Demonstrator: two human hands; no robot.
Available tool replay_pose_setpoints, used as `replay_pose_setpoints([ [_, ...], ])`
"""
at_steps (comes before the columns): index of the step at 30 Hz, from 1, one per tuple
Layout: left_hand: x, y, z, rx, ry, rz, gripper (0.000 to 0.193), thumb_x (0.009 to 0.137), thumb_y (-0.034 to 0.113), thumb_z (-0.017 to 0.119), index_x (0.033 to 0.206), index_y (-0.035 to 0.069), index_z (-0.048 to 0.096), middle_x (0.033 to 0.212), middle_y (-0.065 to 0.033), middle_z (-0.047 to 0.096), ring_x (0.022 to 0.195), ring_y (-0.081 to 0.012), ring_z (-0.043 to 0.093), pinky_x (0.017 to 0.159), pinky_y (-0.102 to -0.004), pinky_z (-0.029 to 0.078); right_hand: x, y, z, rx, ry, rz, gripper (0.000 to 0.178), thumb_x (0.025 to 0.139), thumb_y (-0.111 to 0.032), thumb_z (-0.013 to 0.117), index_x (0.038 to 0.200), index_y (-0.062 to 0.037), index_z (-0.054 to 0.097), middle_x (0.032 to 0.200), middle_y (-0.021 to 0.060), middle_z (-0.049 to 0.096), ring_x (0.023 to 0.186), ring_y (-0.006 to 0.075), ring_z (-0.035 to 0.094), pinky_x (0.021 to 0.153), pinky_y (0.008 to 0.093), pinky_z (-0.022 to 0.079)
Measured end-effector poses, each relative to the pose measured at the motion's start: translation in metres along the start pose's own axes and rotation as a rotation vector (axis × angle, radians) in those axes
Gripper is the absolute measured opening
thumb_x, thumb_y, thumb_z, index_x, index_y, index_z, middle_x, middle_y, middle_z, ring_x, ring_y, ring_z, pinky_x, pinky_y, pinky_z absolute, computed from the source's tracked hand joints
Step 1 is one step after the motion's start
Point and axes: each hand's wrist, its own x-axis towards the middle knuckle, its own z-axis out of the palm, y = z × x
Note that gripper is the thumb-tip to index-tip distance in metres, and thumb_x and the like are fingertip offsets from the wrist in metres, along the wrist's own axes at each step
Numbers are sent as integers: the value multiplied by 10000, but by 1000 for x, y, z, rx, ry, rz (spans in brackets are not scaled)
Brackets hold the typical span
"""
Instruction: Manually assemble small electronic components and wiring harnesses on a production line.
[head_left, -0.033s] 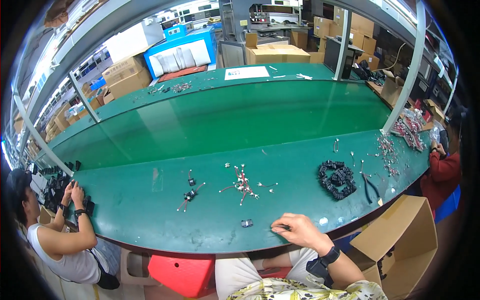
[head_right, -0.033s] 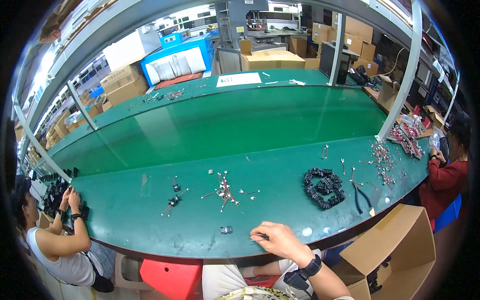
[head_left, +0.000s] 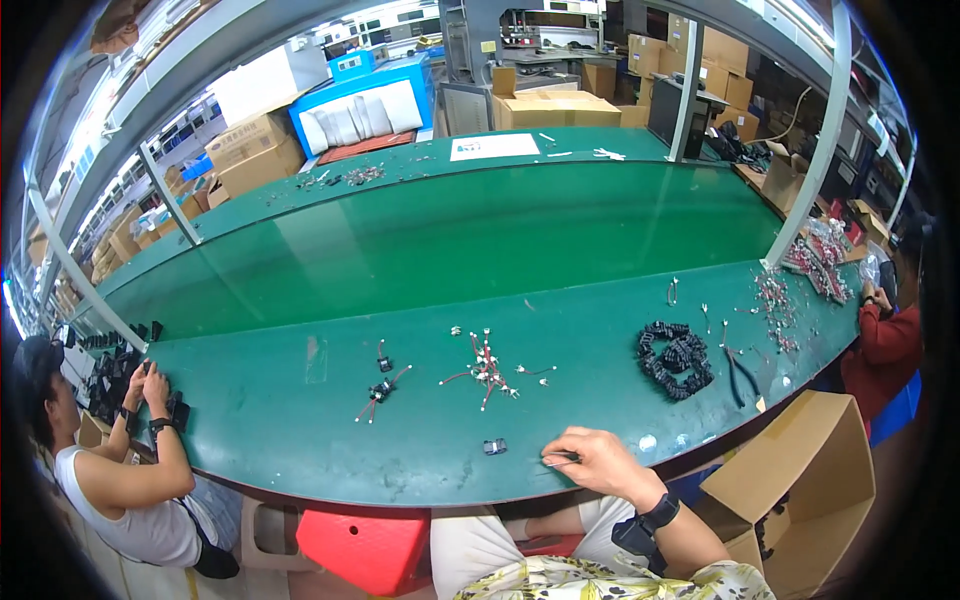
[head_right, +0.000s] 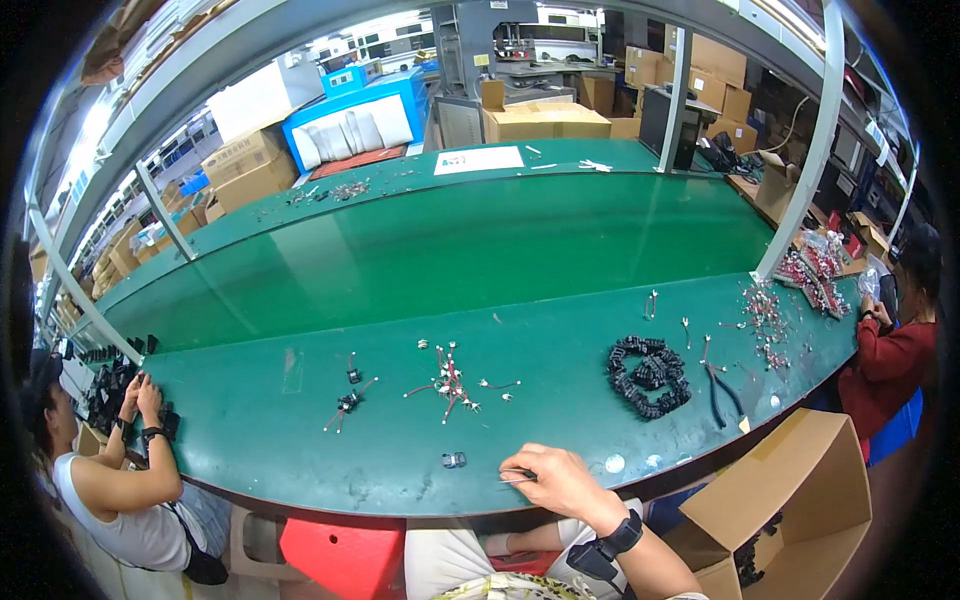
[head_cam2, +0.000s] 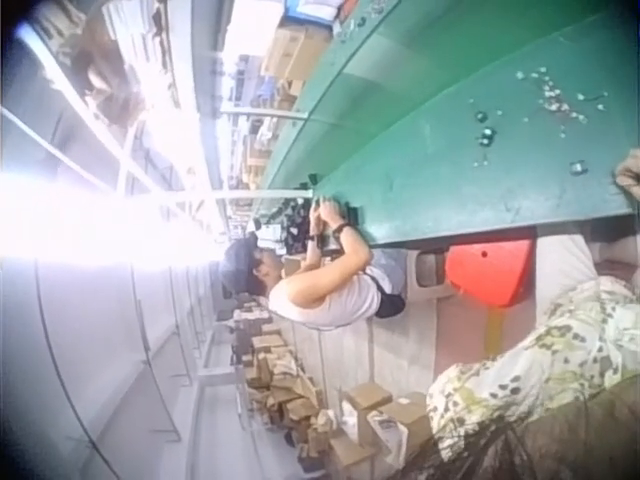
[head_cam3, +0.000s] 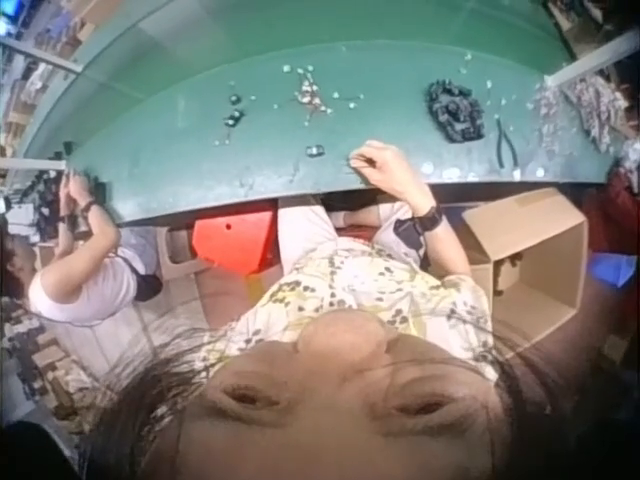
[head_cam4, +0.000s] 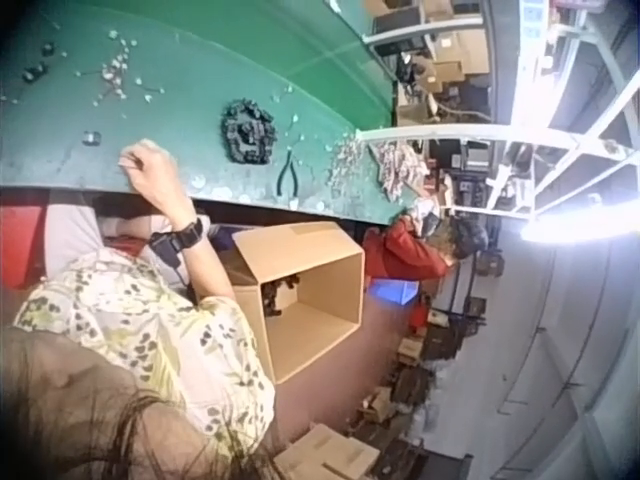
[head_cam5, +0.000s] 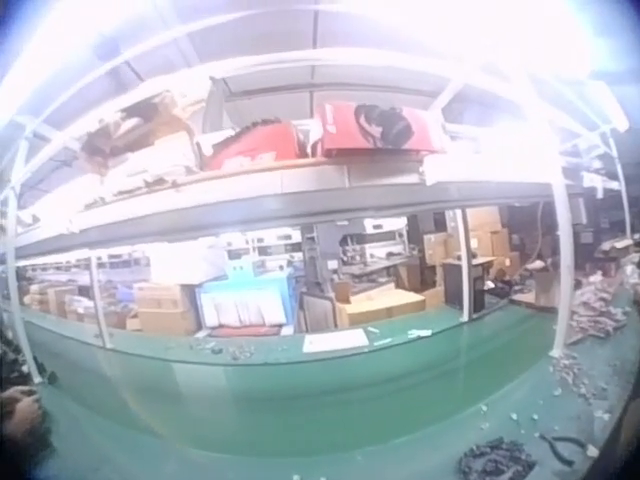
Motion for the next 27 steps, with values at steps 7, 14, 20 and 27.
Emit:
replay_pose_setpoints([
  [7,-5,-2,-3,-55,-2,-13,118,909,104,593,983,29,645,930,-25,677,843,-177,642,790,-283,501,-3,5,6,-31,47,-64,118,842,-150,703,938,-82,714,835,90,658,725,259,642,642,342,507],
  [14,-3,-1,-5,-103,-15,-23,135,914,120,584,993,27,643,936,-29,677,852,-181,640,797,-288,499,-6,-2,4,-53,65,-58,120,839,-155,707,931,-80,713,831,92,656,728,263,641,644,345,506],
  [20,0,-1,-4,-153,-27,-42,150,918,134,577,1000,26,641,941,-33,676,859,-184,639,803,-292,497,-5,2,6,-36,71,-35,112,839,-156,705,925,-84,716,828,87,658,729,261,644,645,340,510],
  [27,13,10,-5,-198,-41,-35,168,923,150,569,1010,24,639,947,-38,676,868,-188,637,809,-296,496,-2,0,5,-112,52,-52,116,835,-169,710,923,-94,720,832,82,666,735,251,656,648,333,518],
])
